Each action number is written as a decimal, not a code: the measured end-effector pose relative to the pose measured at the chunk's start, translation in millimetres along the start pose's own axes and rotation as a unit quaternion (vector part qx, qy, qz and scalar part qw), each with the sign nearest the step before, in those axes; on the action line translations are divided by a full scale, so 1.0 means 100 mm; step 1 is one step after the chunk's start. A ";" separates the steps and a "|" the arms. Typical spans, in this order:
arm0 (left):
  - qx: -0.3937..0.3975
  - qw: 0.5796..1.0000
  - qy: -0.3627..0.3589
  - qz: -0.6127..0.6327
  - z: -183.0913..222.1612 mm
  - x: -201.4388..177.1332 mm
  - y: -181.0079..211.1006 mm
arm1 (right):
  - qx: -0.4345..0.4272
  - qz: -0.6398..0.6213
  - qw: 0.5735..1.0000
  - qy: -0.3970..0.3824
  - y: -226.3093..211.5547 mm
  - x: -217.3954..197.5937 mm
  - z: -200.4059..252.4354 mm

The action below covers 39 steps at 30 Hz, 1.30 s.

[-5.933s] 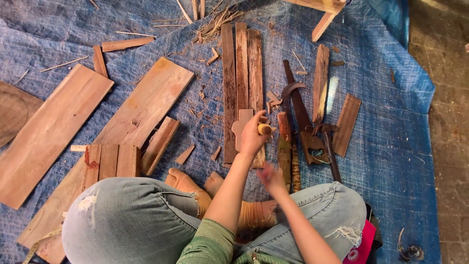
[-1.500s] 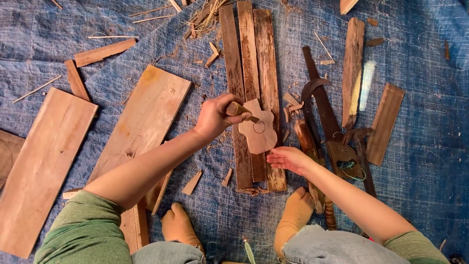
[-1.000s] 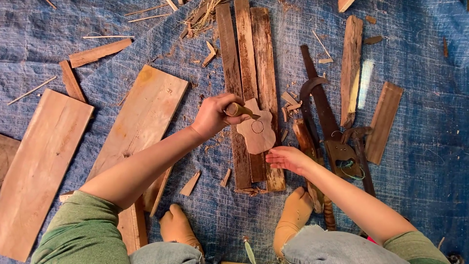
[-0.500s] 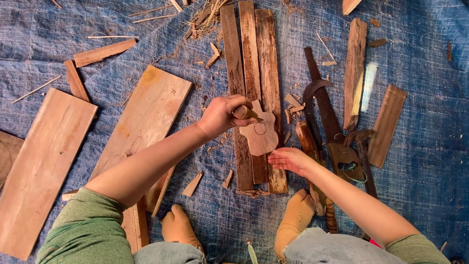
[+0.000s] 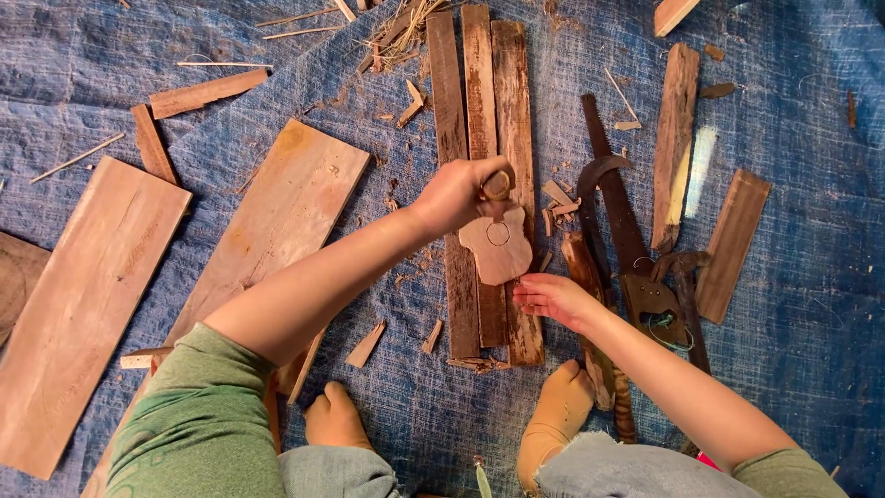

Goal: Using a chisel and a wooden mallet to carve and shape a small decorative wood piece while sitting on the floor.

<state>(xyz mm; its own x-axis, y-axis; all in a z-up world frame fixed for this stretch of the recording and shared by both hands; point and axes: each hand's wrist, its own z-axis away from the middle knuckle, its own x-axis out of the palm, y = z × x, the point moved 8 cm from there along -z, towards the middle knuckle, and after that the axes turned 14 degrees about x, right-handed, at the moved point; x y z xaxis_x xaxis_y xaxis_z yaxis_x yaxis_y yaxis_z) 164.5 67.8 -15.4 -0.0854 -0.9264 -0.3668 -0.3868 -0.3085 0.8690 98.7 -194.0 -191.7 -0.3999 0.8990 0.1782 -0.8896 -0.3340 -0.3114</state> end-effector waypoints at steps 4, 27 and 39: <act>0.003 1.000 -0.005 -0.003 -0.08 -0.14 -0.05 | -0.002 0.037 0.999 0.018 -0.04 -0.01 0.30; -0.038 0.994 0.067 0.078 -0.29 -0.68 0.52 | -0.123 0.510 0.752 0.398 0.37 -1.26 0.75; -0.282 0.841 0.320 0.333 0.32 -0.55 -0.34 | -0.647 0.410 0.562 0.311 -1.15 0.66 2.18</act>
<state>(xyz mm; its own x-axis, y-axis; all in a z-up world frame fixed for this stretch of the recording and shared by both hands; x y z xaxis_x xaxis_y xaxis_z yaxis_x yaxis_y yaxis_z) 152.8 136.3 -35.2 0.4697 -0.8055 0.3614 0.0634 0.4391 0.8962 126.2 -157.6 59.3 -0.0465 0.6527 -0.7562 0.6046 -0.5842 -0.5415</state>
